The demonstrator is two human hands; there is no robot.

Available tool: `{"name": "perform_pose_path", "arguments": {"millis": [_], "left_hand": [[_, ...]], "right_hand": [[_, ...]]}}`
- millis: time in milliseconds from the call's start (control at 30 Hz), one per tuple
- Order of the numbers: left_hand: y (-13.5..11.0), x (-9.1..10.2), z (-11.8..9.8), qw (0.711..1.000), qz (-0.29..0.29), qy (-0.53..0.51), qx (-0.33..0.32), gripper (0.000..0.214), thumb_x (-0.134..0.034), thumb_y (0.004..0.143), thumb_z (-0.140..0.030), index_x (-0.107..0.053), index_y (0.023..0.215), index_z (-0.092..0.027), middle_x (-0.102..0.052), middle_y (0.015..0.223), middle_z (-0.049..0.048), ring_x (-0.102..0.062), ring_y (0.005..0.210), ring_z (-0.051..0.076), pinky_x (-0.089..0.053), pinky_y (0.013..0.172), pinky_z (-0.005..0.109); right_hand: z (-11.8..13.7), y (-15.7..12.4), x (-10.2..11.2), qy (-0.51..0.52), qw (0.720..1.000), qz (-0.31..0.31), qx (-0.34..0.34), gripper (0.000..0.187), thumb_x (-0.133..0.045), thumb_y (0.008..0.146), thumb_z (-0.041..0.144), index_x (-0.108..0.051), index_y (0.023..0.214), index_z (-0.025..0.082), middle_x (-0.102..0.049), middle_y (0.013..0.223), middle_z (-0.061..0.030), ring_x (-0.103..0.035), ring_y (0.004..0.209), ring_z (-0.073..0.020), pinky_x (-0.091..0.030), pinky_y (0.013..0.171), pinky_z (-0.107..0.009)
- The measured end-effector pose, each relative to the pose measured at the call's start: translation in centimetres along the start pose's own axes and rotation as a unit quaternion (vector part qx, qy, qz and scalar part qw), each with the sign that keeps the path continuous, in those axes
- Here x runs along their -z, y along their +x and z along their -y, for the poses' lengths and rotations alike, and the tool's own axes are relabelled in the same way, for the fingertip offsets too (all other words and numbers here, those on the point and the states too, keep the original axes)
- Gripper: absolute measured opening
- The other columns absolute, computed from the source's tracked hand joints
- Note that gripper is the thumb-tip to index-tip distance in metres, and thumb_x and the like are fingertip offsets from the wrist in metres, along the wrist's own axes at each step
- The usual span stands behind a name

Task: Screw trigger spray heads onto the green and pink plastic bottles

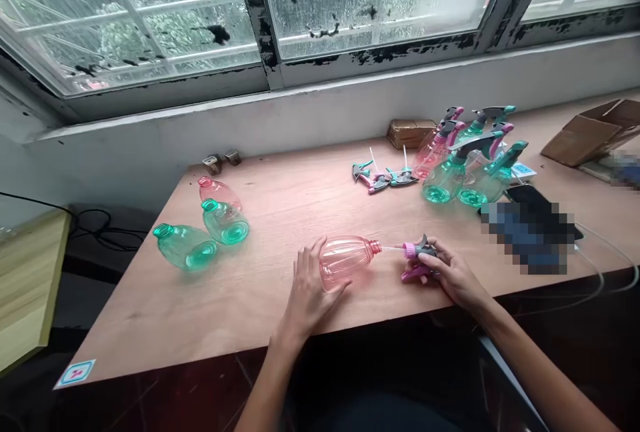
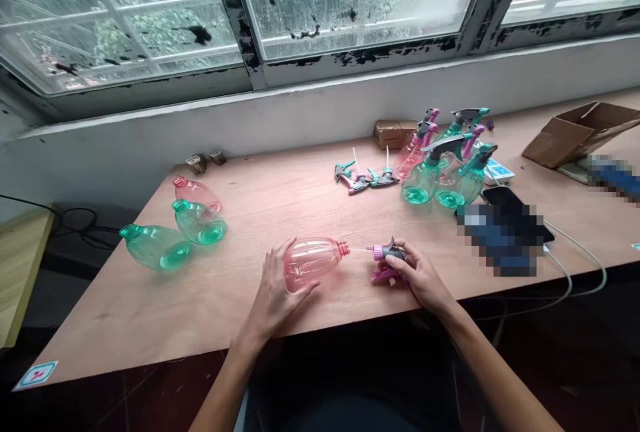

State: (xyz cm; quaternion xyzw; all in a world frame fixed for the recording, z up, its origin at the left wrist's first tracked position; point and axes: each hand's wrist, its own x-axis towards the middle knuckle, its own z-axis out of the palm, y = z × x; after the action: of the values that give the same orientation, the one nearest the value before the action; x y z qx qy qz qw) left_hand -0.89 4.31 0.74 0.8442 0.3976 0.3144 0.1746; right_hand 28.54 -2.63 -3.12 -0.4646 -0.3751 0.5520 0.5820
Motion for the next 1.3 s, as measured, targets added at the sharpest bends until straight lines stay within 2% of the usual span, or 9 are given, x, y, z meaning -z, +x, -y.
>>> {"name": "perform_pose_path", "arguments": {"millis": [100,200,333,433,533,733,1000,1200,1300], "left_hand": [[-0.7,-0.8,-0.4,0.999,-0.008,-0.050,-0.002,0.096,-0.081,0.080,-0.035,-0.018,0.151,-0.026,-0.037,0.151,0.0162,-0.037,0.142,0.032,-0.035,0.116,0.051],[-1.3,-1.3,-1.1,0.996,-0.013,-0.084,0.003,0.092,-0.079,0.081,-0.033,-0.020,0.151,-0.028,-0.031,0.156,0.0148,-0.031,0.147,0.031,-0.032,0.119,0.051],[-2.2,-1.8,-2.4,0.992,-0.017,-0.110,0.062,0.083,-0.076,0.085,-0.033,-0.025,0.151,-0.033,-0.027,0.160,0.0103,-0.027,0.149,0.030,-0.028,0.121,0.050],[-2.9,-2.1,-3.0,0.982,-0.006,-0.147,0.115,0.085,-0.076,0.085,-0.033,-0.024,0.152,-0.037,-0.032,0.159,0.0065,-0.028,0.149,0.029,-0.025,0.122,0.049],[-3.2,-2.2,-3.0,0.979,-0.011,-0.155,0.130,0.088,-0.078,0.083,-0.034,-0.024,0.152,-0.037,-0.037,0.157,0.0063,-0.032,0.147,0.028,-0.026,0.122,0.048],[-3.1,-2.0,-3.3,0.974,-0.008,-0.179,0.138,0.094,-0.083,0.078,-0.032,-0.026,0.152,-0.037,-0.041,0.156,0.0049,-0.038,0.144,0.028,-0.029,0.121,0.046],[-3.3,-1.7,-3.9,0.971,-0.019,-0.197,0.136,0.095,-0.090,0.068,-0.029,-0.038,0.148,-0.034,-0.049,0.152,0.0063,-0.046,0.139,0.030,-0.036,0.118,0.047],[-3.9,-1.9,-3.1,0.974,-0.021,-0.195,0.115,0.098,-0.088,0.071,-0.031,-0.031,0.151,-0.030,-0.047,0.152,0.0101,-0.046,0.139,0.029,-0.036,0.117,0.047],[-4.0,-2.0,-2.7,0.975,-0.014,-0.199,0.101,0.095,-0.086,0.073,-0.032,-0.031,0.151,-0.031,-0.046,0.152,0.0107,-0.047,0.138,0.030,-0.036,0.116,0.049]], "right_hand": [[0.1,-0.2,0.1,-0.015,0.998,0.053,-0.013,0.024,-0.070,0.091,0.037,-0.059,0.107,0.024,-0.075,0.085,-0.0043,-0.073,0.074,-0.0219,-0.048,0.054,-0.024],[0.2,-0.3,0.2,-0.051,0.996,0.067,-0.018,0.034,-0.070,0.090,0.038,-0.058,0.119,0.024,-0.074,0.088,-0.0043,-0.072,0.076,-0.0218,-0.050,0.058,-0.025],[0.3,-0.3,0.1,-0.094,0.993,0.072,-0.018,0.041,-0.070,0.090,0.040,-0.060,0.125,0.022,-0.072,0.089,-0.0041,-0.069,0.074,-0.0207,-0.052,0.060,-0.027],[0.4,-0.4,0.0,-0.101,0.991,0.081,-0.017,0.042,-0.067,0.091,0.040,-0.059,0.128,0.021,-0.071,0.089,-0.0039,-0.069,0.075,-0.0206,-0.053,0.061,-0.028],[0.5,-0.5,-0.4,-0.102,0.990,0.093,-0.012,0.042,-0.067,0.092,0.041,-0.057,0.128,0.021,-0.071,0.087,-0.0034,-0.071,0.077,-0.0221,-0.055,0.063,-0.030],[1.2,-0.7,-1.7,-0.141,0.988,0.067,-0.001,0.043,-0.081,0.077,0.045,-0.065,0.109,0.021,-0.070,0.091,-0.0032,-0.070,0.075,-0.0230,-0.063,0.066,-0.034],[1.4,-1.2,-2.0,-0.145,0.984,0.104,-0.019,0.036,-0.082,0.075,0.047,-0.067,0.095,0.020,-0.065,0.084,-0.0021,-0.066,0.076,-0.0224,-0.065,0.060,-0.032],[0.6,-1.3,-2.6,-0.152,0.983,0.098,0.034,0.038,-0.077,0.080,0.046,-0.067,0.105,0.020,-0.071,0.094,-0.0059,-0.069,0.082,-0.0252,-0.064,0.068,-0.036],[0.7,-1.4,-2.6,-0.190,0.973,0.098,0.086,0.033,-0.077,0.081,0.044,-0.071,0.100,0.018,-0.073,0.091,-0.0071,-0.070,0.083,-0.0270,-0.062,0.070,-0.037]]}}
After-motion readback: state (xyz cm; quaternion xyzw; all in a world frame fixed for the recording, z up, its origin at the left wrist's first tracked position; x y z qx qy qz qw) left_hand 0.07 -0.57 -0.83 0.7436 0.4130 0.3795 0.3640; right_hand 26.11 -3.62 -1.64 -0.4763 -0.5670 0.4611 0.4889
